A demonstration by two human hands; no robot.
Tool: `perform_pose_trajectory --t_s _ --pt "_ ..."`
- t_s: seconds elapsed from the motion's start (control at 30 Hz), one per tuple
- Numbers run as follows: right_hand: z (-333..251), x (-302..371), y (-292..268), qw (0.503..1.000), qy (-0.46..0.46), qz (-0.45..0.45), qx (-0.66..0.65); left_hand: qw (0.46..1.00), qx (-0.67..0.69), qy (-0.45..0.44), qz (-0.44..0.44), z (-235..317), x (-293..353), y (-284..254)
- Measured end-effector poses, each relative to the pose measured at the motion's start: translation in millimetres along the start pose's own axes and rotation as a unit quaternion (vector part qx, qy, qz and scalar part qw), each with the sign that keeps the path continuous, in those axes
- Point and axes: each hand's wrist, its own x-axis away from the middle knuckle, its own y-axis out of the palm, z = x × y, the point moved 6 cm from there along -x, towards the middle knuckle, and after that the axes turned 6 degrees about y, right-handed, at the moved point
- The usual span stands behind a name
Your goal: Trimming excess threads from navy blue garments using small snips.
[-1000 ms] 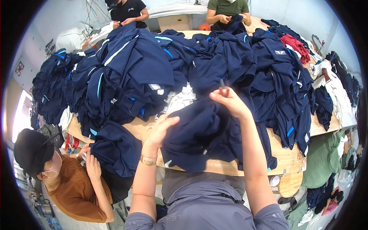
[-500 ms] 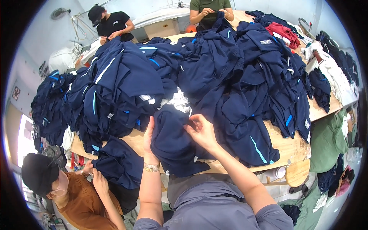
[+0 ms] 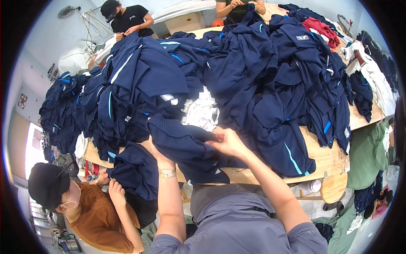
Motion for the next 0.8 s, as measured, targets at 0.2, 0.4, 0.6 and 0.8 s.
perform_pose_trajectory --t_s 0.2,0.4,0.6,0.8 --pt "45 -8 -61 0.866 0.082 0.103 -0.482 0.938 -0.343 0.002 0.053 8 -8 36" --pt "-6 -16 -97 0.743 0.036 -0.003 -0.669 0.691 -0.72 0.059 -0.005 13 -21 51" --pt "-36 -21 -113 0.767 0.022 0.024 -0.64 0.431 -0.896 0.098 -0.037 6 -31 103" --pt "-85 -26 -88 0.896 -0.019 -0.025 -0.443 0.557 -0.794 0.09 -0.226 -61 -30 157"
